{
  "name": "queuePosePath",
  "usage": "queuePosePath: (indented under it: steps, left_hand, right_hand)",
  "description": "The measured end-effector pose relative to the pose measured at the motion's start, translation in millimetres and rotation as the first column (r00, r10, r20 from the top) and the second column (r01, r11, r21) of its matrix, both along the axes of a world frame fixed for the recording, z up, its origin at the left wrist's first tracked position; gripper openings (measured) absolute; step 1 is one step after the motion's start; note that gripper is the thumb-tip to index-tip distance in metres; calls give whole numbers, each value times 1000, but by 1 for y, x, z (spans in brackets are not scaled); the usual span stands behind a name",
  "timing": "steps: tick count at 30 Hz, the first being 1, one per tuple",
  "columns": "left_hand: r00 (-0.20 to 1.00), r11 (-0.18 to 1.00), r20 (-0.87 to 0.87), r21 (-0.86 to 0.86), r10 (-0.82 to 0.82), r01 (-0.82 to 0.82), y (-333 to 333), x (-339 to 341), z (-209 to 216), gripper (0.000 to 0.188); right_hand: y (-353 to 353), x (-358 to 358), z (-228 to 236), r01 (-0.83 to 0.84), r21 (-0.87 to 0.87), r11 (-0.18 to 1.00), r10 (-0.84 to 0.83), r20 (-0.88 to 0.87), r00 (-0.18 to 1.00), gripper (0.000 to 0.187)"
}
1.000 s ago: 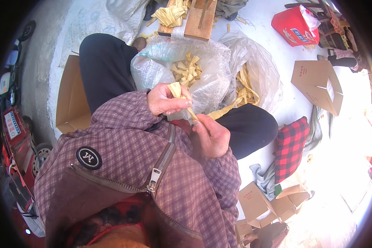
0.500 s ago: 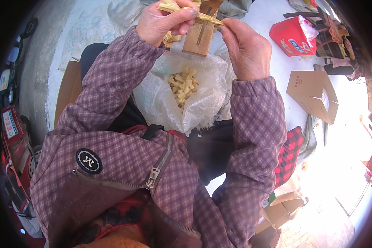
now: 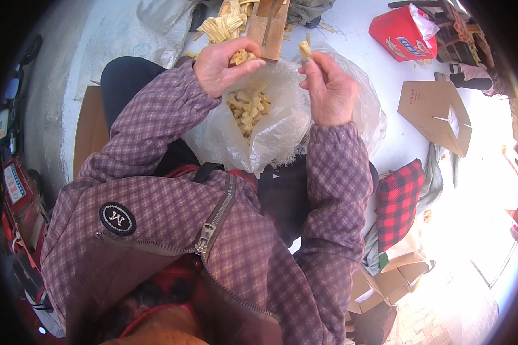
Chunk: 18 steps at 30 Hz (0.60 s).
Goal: The person sits on the floor and repeatedly picks up flat, light-colored strips from a plastic bag, folds and twists them into small bundles, and places them into a clear plastic bag. The process is repetitive and focused on manual assembly of the craft items.
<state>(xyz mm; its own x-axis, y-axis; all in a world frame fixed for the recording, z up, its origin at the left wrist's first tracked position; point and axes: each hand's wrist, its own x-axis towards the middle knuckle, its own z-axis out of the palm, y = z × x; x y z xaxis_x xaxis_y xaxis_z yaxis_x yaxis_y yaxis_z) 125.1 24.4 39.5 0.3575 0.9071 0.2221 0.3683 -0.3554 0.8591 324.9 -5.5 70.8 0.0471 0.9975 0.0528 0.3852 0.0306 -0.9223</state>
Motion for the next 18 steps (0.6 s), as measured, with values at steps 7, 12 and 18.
queuePosePath:
  steps: [7,12,18]
  left_hand:
    - [979,862,197,-488,-46,139,-56,13,2,26]
    - [678,180,604,-787,420,590,-77,37,14,29]
    - [672,220,703,-711,233,668,-78,37,13,23]
  right_hand:
    - [-69,-46,32,-46,146,988,81,-246,966,17]
    - [-104,-56,25,-67,285,956,74,-14,997,20]
    - [-126,-47,31,-54,140,989,68,-102,992,20]
